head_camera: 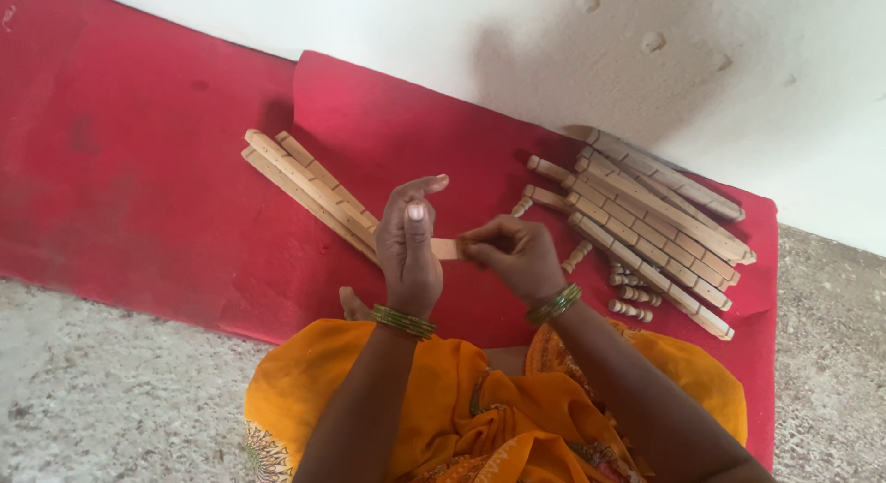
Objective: The person sits on a mat on the floor and assembles wooden furniture parts by hand, inserting small turned wooden pegs into the holes along long wooden bars one at a time. They pick pegs from a pile, press each into a hole in the bar, and set finished bars aside with the other completed pieces.
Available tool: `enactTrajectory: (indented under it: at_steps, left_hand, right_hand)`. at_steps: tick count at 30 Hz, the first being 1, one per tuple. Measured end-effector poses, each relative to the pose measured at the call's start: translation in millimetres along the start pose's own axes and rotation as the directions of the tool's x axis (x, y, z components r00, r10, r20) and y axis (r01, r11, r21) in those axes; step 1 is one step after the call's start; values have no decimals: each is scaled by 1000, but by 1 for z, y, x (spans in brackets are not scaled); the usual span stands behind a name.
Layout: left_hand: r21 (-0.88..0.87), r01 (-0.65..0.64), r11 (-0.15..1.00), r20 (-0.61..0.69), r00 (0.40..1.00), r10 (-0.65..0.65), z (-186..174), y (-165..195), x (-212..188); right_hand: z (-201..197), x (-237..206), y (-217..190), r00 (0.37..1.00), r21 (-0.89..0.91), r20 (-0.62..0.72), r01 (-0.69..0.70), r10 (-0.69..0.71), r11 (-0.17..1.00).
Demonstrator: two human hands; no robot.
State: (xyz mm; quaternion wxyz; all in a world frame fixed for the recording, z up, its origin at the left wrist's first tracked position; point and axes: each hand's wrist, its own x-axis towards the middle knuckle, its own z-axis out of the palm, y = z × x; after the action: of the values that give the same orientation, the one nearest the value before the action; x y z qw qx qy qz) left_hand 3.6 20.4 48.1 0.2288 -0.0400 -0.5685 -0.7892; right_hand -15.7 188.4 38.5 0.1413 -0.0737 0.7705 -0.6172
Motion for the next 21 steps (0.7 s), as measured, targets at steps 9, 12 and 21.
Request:
enactTrajectory:
  at_steps: [9,12,21]
  left_hand:
    - [18,-10,1000,24,1000,10,0,-1,-2]
    - [-1,-35,999,72,997,35,4,0,-4]
    - [27,-5,1000,60,998,4,7,4,-2]
  right_hand:
    - [-62,21,145,901,-164,-281,-384,330,909]
    - [-71,24,171,788,-94,-374,-557,489,825]
    - [-44,13,77,906,-43,-250,-362,341,931]
